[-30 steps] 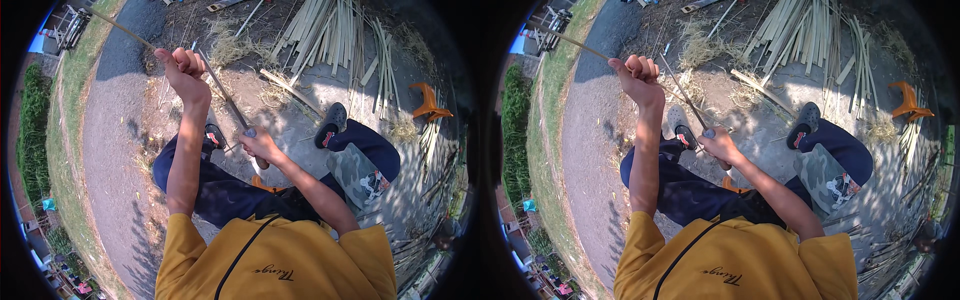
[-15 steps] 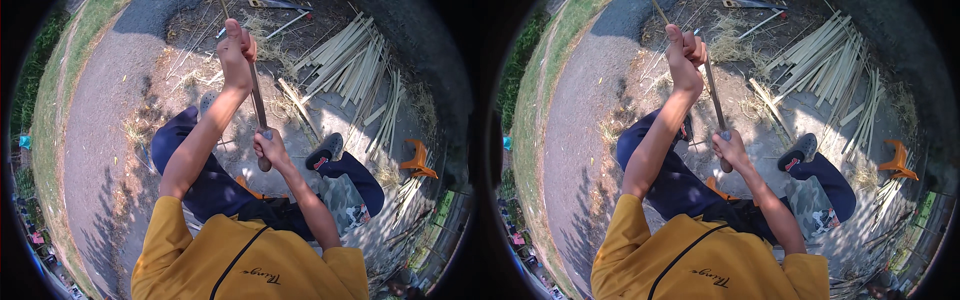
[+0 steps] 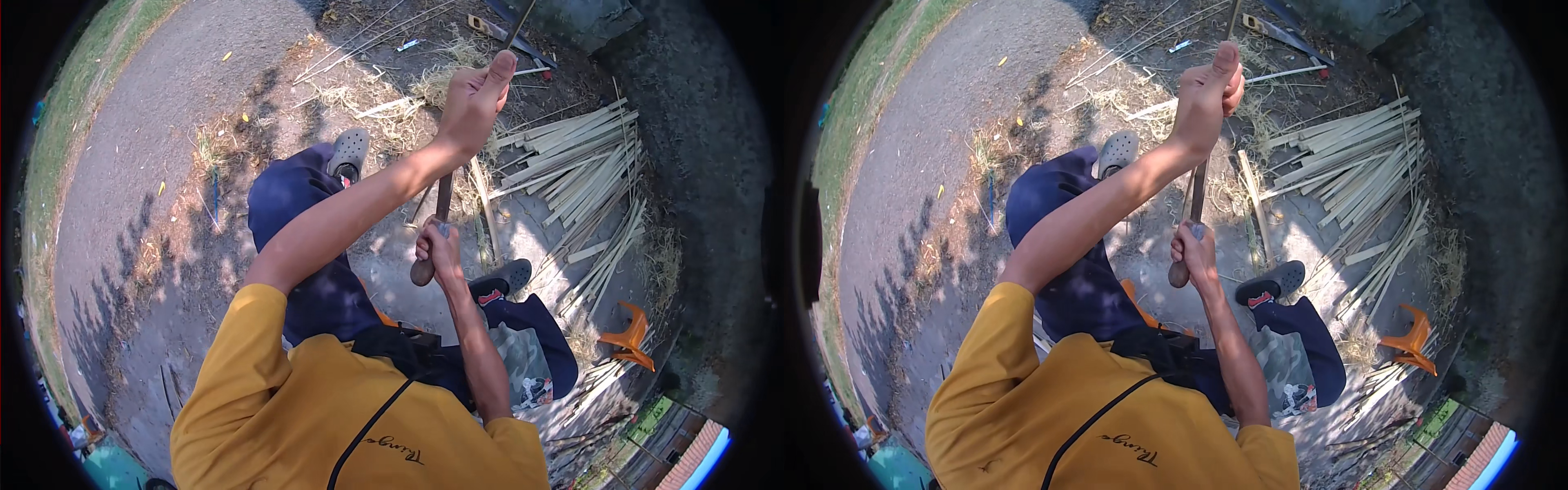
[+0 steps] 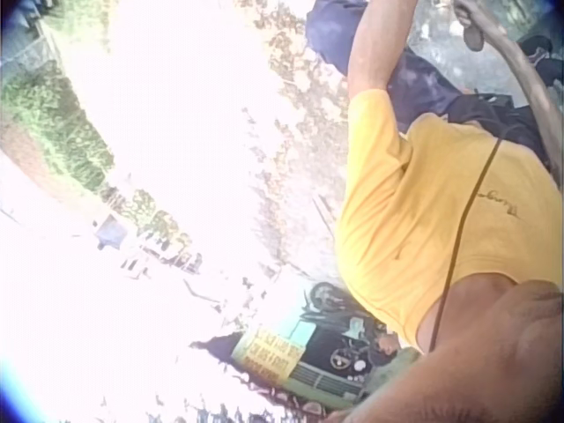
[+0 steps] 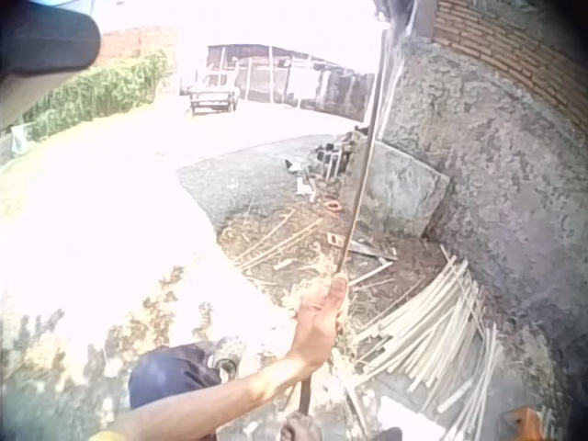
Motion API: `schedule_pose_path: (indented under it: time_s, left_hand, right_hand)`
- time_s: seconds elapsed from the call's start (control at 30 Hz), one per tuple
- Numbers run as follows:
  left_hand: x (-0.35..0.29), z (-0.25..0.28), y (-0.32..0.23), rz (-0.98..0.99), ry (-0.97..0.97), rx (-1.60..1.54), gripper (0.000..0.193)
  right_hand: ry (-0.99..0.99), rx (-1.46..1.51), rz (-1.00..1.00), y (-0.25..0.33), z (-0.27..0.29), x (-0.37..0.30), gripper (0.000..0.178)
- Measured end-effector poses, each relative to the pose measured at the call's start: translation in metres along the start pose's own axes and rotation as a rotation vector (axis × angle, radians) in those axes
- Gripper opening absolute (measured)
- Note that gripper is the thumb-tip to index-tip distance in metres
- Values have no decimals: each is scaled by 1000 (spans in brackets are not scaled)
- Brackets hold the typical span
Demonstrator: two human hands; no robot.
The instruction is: The person scrapes a bamboo stick along its length using a knife, then picks up and handles thin bamboo sticks by hand.
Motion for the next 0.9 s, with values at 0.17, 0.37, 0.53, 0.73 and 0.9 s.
schedule_pose_path:
  time_s: [0.17, 0.37, 0.53, 0.73, 0.9]
  left_hand:
    - [7, 4, 1, -16, -32, -19, 69]
    - [12, 5, 5, -58, -78, -11, 71]
    - [10, 8, 2, -18, -60, 131, 73]
    - [11, 17, 1, -20, -62, 144, 72]
    - [8, 14, -2, -19, -30, 99, 69]
  right_hand:
    - [90, -26, 162, 6, -9, -3, 6]
    - [-164, -197, -167, -151, 69, 21, 12]
    - [-228, 4, -301, -156, 81, 13, 10]
    - [-17, 66, 32, -73, 28, 0, 6]
    - [144, 0, 128, -79, 26, 4, 8]
Point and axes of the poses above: each hand's wrist, its own x-axis towards the middle knuckle, its own z-axis out of the back of the hand, y = z × x, the point moved 2 cm from there along x, towards the middle knuckle, and after that the axes turned 2 degrees about z, right-handed, at the moved point
